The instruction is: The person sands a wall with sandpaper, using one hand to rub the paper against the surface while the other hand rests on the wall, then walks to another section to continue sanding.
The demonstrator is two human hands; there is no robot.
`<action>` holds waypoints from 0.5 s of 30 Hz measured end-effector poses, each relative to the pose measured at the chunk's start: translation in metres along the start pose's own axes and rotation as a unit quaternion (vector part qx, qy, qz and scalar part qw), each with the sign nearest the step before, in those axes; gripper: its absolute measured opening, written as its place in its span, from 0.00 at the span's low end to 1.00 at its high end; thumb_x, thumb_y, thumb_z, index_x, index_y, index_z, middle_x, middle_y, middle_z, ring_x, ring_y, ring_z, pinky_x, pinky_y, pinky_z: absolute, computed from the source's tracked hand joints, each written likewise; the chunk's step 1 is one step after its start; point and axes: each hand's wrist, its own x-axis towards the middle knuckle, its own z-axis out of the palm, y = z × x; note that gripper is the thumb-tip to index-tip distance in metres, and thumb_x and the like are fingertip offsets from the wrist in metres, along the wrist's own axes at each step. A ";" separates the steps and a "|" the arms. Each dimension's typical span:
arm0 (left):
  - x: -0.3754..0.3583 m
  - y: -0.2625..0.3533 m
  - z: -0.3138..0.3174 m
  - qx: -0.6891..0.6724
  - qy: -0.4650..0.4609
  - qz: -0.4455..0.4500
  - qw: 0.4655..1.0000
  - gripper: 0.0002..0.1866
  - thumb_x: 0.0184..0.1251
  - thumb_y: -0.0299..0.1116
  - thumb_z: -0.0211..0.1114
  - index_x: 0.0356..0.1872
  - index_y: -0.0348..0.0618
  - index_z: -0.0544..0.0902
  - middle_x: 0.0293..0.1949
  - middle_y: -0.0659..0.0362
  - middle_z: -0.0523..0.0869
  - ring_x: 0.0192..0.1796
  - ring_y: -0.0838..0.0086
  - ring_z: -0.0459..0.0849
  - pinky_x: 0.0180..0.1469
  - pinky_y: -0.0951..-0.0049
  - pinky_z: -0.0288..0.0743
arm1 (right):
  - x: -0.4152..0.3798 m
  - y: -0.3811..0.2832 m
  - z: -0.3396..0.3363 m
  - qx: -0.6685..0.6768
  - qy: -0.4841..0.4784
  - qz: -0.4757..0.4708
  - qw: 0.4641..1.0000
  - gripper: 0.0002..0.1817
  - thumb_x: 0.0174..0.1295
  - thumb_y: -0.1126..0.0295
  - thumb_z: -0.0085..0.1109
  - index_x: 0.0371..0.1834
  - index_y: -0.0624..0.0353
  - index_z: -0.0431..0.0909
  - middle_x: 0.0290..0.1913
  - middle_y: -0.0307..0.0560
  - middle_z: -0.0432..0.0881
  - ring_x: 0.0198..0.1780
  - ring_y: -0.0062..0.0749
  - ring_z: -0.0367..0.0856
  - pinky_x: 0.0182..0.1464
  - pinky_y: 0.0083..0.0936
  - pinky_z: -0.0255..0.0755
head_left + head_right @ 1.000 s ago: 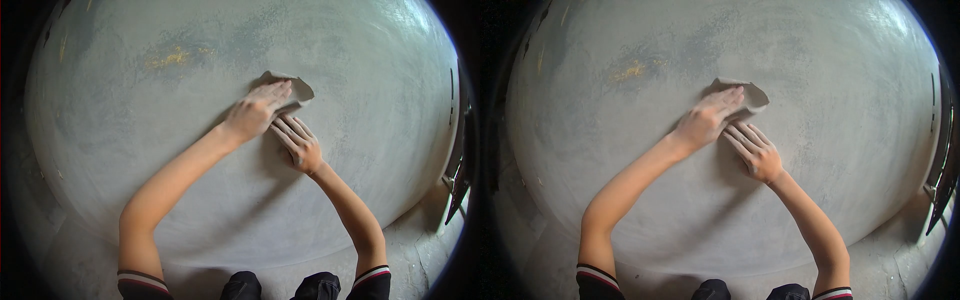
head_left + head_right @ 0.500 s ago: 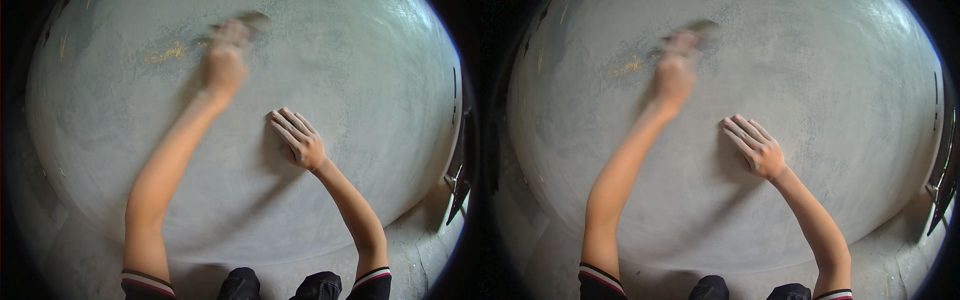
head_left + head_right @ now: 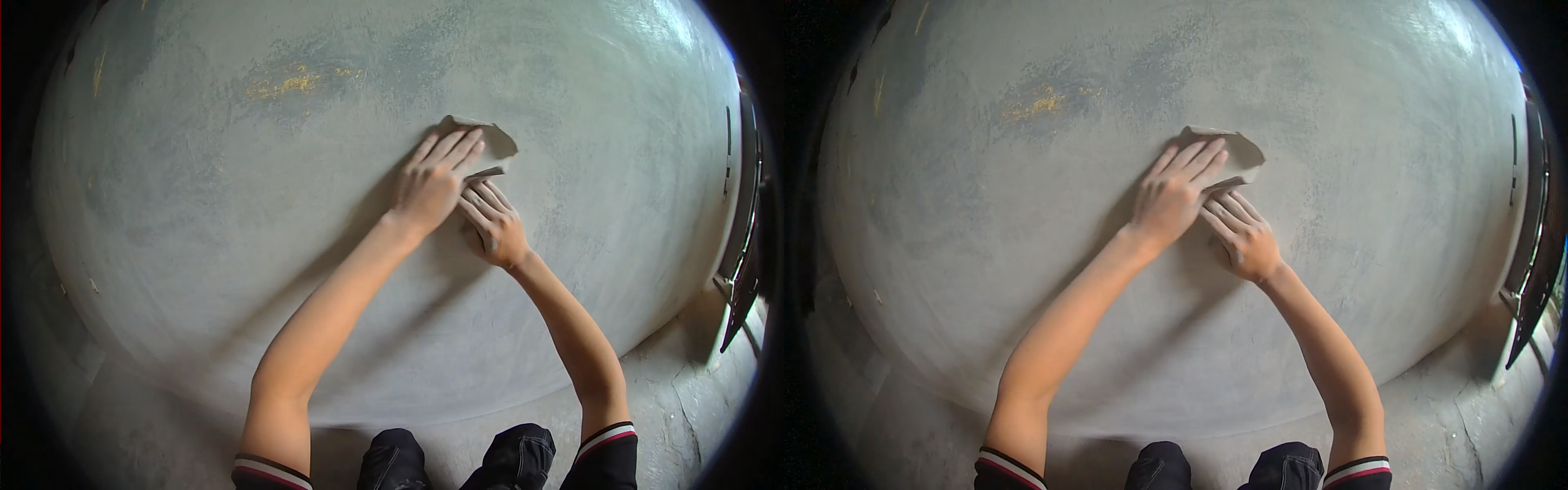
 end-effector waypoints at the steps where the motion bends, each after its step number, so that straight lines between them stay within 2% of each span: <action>1: -0.002 -0.005 -0.005 -0.001 0.000 0.003 1.000 0.27 0.60 0.30 0.60 0.64 0.46 0.74 0.69 0.61 0.71 0.70 0.68 0.69 0.71 0.57 0.61 | 0.006 -0.007 -0.005 -0.002 0.039 0.014 0.999 0.24 0.39 0.76 0.61 0.46 0.59 0.78 0.51 0.50 0.80 0.55 0.45 0.78 0.51 0.34 0.73; 3: -0.005 -0.009 -0.009 -0.011 -0.014 0.018 1.000 0.29 0.60 0.31 0.60 0.66 0.45 0.72 0.70 0.60 0.69 0.71 0.68 0.66 0.73 0.56 0.57 | 0.009 -0.025 -0.019 0.027 0.033 0.029 0.999 0.24 0.40 0.79 0.60 0.47 0.60 0.78 0.52 0.52 0.80 0.55 0.45 0.77 0.52 0.35 0.74; 5: -0.007 -0.011 -0.014 -0.022 -0.028 0.031 0.999 0.31 0.60 0.32 0.60 0.68 0.44 0.69 0.71 0.59 0.66 0.73 0.67 0.64 0.74 0.56 0.54 | 0.012 -0.043 -0.037 0.125 -0.065 0.116 0.983 0.21 0.44 0.82 0.55 0.47 0.65 0.78 0.49 0.57 0.81 0.54 0.52 0.77 0.58 0.38 0.72; 6: -0.007 -0.015 -0.016 -0.042 -0.048 0.037 0.997 0.33 0.61 0.34 0.59 0.70 0.43 0.66 0.72 0.57 0.64 0.74 0.66 0.61 0.75 0.55 0.51 | 0.025 -0.047 -0.044 0.103 -0.008 0.061 0.993 0.24 0.47 0.81 0.57 0.53 0.66 0.75 0.55 0.59 0.77 0.58 0.52 0.74 0.57 0.39 0.73; 7: -0.007 -0.015 -0.018 -0.063 -0.069 0.043 0.995 0.35 0.62 0.36 0.59 0.71 0.41 0.62 0.73 0.55 0.62 0.75 0.64 0.59 0.76 0.55 0.48 | 0.041 -0.048 -0.043 0.099 -0.011 0.064 0.993 0.24 0.47 0.81 0.57 0.53 0.66 0.75 0.55 0.59 0.77 0.58 0.52 0.74 0.57 0.39 0.73; 8: -0.004 -0.012 -0.027 -0.094 -0.095 0.026 0.991 0.35 0.64 0.37 0.57 0.71 0.37 0.60 0.73 0.51 0.62 0.75 0.61 0.57 0.76 0.53 0.47 | 0.058 -0.047 -0.039 0.033 0.028 0.109 0.993 0.28 0.52 0.73 0.57 0.59 0.64 0.70 0.61 0.63 0.70 0.63 0.54 0.69 0.61 0.39 0.70; 9: -0.004 -0.015 -0.028 -0.035 -0.166 0.032 0.985 0.36 0.64 0.35 0.57 0.72 0.36 0.56 0.74 0.51 0.58 0.77 0.61 0.53 0.76 0.54 0.47 | 0.069 -0.047 -0.036 -0.034 0.066 0.152 0.986 0.32 0.56 0.64 0.58 0.65 0.63 0.66 0.67 0.66 0.64 0.69 0.56 0.63 0.65 0.39 0.67; 10: -0.009 -0.018 -0.032 -0.080 -0.134 0.024 0.988 0.38 0.63 0.35 0.58 0.73 0.37 0.55 0.75 0.50 0.56 0.77 0.61 0.51 0.76 0.55 0.47 | 0.072 -0.045 -0.031 -0.039 0.064 0.158 0.985 0.32 0.56 0.64 0.58 0.65 0.63 0.66 0.67 0.66 0.64 0.69 0.56 0.63 0.65 0.39 0.67; 12: -0.020 -0.029 -0.044 -0.131 -0.100 0.022 0.986 0.40 0.62 0.36 0.59 0.74 0.38 0.53 0.75 0.50 0.54 0.78 0.61 0.50 0.76 0.56 0.48 | 0.072 -0.041 -0.019 -0.078 -0.029 0.202 0.976 0.42 0.63 0.51 0.49 0.74 0.67 0.49 0.75 0.72 0.45 0.76 0.65 0.45 0.72 0.47 0.55; 13: -0.028 -0.032 -0.055 -0.066 -0.149 0.014 0.987 0.40 0.64 0.36 0.59 0.74 0.38 0.51 0.76 0.51 0.51 0.78 0.63 0.48 0.77 0.58 0.46 | 0.077 -0.054 -0.029 -0.060 -0.127 0.239 0.961 0.48 0.64 0.44 0.42 0.76 0.69 0.38 0.76 0.73 0.36 0.77 0.68 0.33 0.75 0.52 0.43; 14: -0.037 -0.035 -0.066 -0.001 -0.196 0.005 0.981 0.40 0.65 0.37 0.58 0.75 0.39 0.50 0.77 0.53 0.48 0.78 0.65 0.47 0.78 0.60 0.43 | 0.071 -0.056 -0.016 -0.081 -0.102 0.222 0.966 0.48 0.64 0.44 0.43 0.76 0.68 0.38 0.76 0.73 0.36 0.77 0.69 0.32 0.75 0.53 0.42; 15: -0.050 -0.036 -0.078 -0.012 -0.174 -0.011 0.985 0.40 0.66 0.38 0.57 0.75 0.40 0.50 0.77 0.52 0.49 0.78 0.64 0.47 0.78 0.59 0.44 | 0.064 -0.055 -0.001 -0.103 -0.076 0.204 0.970 0.48 0.64 0.45 0.44 0.76 0.68 0.38 0.76 0.73 0.37 0.77 0.69 0.32 0.75 0.54 0.41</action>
